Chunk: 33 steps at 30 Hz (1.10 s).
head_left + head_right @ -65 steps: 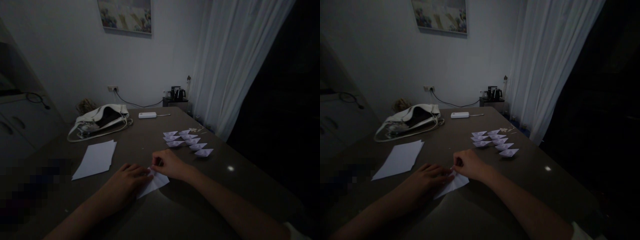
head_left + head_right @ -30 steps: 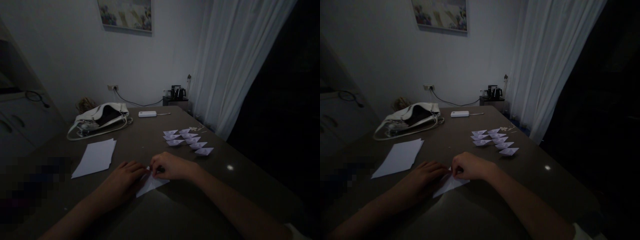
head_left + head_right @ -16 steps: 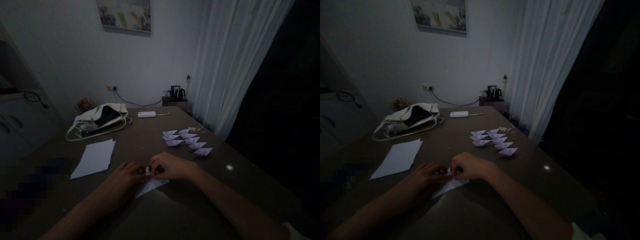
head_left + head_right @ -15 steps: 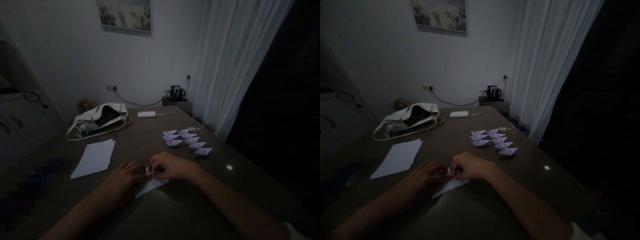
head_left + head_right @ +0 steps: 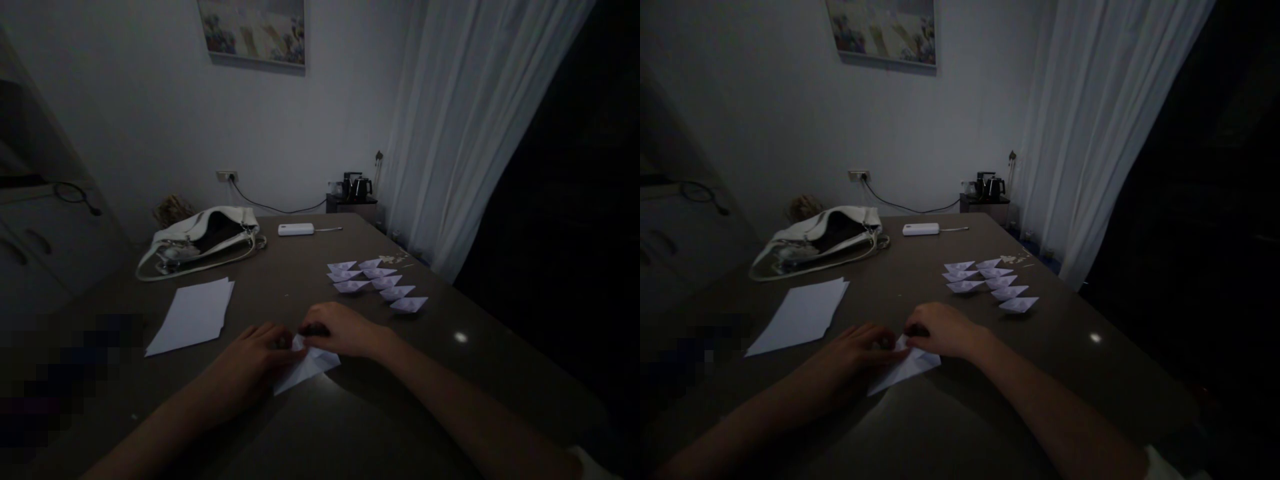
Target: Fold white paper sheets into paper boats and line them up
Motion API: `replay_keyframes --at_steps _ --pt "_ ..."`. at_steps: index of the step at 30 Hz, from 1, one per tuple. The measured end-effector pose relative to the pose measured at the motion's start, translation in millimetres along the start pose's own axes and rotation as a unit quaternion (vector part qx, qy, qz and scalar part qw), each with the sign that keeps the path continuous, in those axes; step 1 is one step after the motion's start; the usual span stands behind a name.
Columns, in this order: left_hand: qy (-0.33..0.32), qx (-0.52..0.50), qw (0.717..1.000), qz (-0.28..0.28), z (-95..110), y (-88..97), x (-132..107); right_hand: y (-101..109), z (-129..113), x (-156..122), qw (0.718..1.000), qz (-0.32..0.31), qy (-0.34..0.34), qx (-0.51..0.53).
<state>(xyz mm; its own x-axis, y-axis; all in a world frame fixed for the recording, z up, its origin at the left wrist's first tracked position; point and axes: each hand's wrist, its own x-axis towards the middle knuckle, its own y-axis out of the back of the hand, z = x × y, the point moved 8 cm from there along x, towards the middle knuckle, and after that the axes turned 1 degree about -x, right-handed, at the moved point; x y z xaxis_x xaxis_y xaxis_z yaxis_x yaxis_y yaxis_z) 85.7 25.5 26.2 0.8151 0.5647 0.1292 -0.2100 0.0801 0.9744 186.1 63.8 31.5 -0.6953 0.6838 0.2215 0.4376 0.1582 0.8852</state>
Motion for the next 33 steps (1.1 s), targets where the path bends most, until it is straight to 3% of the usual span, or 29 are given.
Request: replay_keyframes --at_steps 6,22,29,33 --pt "-0.007 -0.011 1.000 0.012 2.4 2.9 0.6 -5.5 2.7 0.4 0.999 -0.010 -0.003 -0.034" --pt "-0.017 -0.024 0.999 0.014 2.7 3.0 0.5 -10.3 8.9 0.6 1.000 -0.024 -0.005 0.013" --pt "-0.008 -0.004 1.000 0.000 1.0 0.6 0.4 -3.4 10.2 2.2 0.999 0.000 -0.011 0.052" --pt "-0.010 0.001 1.000 -0.001 -2.8 -3.2 0.6 -2.9 20.9 5.8 0.997 0.046 -0.043 0.048"
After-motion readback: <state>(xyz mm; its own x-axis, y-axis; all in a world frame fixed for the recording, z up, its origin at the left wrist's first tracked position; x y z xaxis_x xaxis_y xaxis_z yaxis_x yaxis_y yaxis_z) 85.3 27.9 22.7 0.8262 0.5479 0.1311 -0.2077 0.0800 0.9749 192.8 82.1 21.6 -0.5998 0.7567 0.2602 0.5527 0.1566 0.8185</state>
